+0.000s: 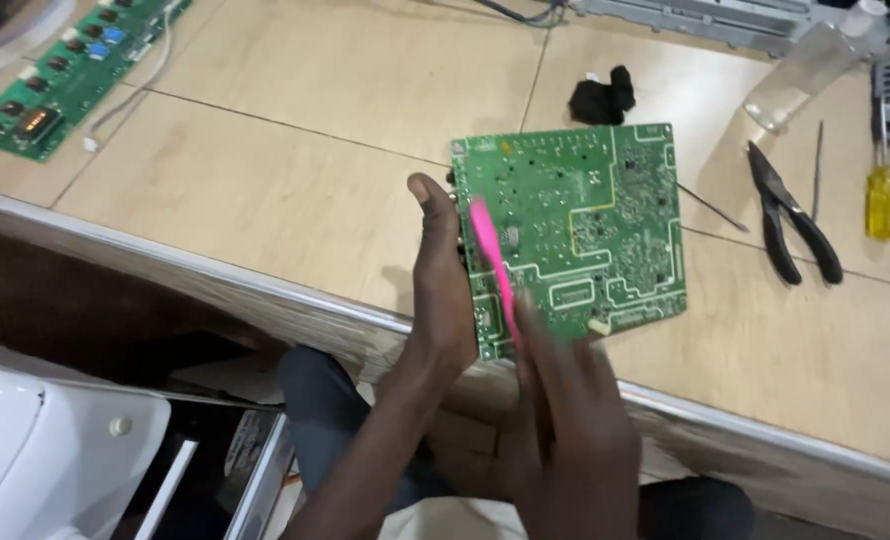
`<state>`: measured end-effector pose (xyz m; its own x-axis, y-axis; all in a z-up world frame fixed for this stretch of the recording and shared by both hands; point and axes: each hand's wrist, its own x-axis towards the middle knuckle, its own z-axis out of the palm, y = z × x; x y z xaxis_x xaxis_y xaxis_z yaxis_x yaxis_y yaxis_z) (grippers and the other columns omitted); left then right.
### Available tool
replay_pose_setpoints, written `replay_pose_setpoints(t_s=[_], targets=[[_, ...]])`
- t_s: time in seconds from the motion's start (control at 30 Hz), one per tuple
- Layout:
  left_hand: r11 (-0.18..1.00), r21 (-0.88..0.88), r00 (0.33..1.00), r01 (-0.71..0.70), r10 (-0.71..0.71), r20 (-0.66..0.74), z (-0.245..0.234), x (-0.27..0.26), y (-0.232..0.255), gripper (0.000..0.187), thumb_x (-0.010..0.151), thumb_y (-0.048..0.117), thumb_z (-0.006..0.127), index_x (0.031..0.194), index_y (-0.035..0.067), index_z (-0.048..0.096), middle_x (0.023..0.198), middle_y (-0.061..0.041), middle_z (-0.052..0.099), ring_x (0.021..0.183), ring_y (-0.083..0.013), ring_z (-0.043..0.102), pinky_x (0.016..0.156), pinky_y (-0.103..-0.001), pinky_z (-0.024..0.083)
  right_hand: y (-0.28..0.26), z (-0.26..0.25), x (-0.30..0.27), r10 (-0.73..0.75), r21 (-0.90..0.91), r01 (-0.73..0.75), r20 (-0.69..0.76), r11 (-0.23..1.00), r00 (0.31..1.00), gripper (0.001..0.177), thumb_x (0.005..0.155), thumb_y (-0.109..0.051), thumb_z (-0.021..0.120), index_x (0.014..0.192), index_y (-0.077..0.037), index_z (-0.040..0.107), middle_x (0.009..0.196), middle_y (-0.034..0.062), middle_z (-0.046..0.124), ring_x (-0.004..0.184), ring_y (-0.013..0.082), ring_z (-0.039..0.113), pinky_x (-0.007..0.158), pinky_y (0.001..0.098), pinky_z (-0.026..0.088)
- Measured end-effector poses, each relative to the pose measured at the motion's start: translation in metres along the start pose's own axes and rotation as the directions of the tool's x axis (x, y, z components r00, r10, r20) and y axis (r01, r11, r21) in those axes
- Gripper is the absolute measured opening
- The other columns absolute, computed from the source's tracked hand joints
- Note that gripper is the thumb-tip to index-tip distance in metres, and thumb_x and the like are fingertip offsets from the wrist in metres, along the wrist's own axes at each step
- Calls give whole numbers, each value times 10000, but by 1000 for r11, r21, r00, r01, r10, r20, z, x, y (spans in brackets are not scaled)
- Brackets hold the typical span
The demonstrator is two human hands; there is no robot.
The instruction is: Repairing and cleaning a circuit board using a screwdriver and a brush
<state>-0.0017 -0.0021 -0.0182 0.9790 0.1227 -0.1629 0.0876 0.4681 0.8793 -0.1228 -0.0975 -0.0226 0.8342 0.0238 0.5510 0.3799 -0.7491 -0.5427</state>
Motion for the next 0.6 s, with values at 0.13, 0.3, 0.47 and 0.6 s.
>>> replay_pose_setpoints(t_s=[0.13,0.3,0.47,0.6], targets=[[995,-93,999,39,-41,-13,-3,9,-10,1145,669,844,267,1636,274,42,1746,14,-62,1599,-151,-69,1233,-507,-33,74,16,-113,395,-320,-337,138,885,908,592,843,-277,613,1390,-502,625,912,1,658,689,226,706,677,320,510],[989,-124,995,84,-91,-52,-1,9,-10,1160,701,823,318,1643,167,154,1725,-105,174,1583,-207,168,1233,-440,171,62,-10,-81,329,-291,-256,236,922,914,741,784,-144,688,1458,-428,570,800,-204,810,718,109,656,788,235,529],[993,117,994,21,-33,100,1,-7,9,1199,674,853,219,1629,158,19,1739,-45,-103,1591,-205,-116,1225,-532,-17,8,2,49,29,-106,-35,-50,994,998,413,1051,-100,610,1458,-169,598,827,124,526,620,251,519,522,401,434],[987,114,991,113,-121,60,6,-3,19,1297,512,894,220,1635,287,-12,1745,-32,-115,1587,-297,-118,1200,-638,-4,7,-16,74,36,-129,-41,-42,991,998,309,1001,-62,638,1300,-75,717,951,187,674,625,241,620,545,393,530]])
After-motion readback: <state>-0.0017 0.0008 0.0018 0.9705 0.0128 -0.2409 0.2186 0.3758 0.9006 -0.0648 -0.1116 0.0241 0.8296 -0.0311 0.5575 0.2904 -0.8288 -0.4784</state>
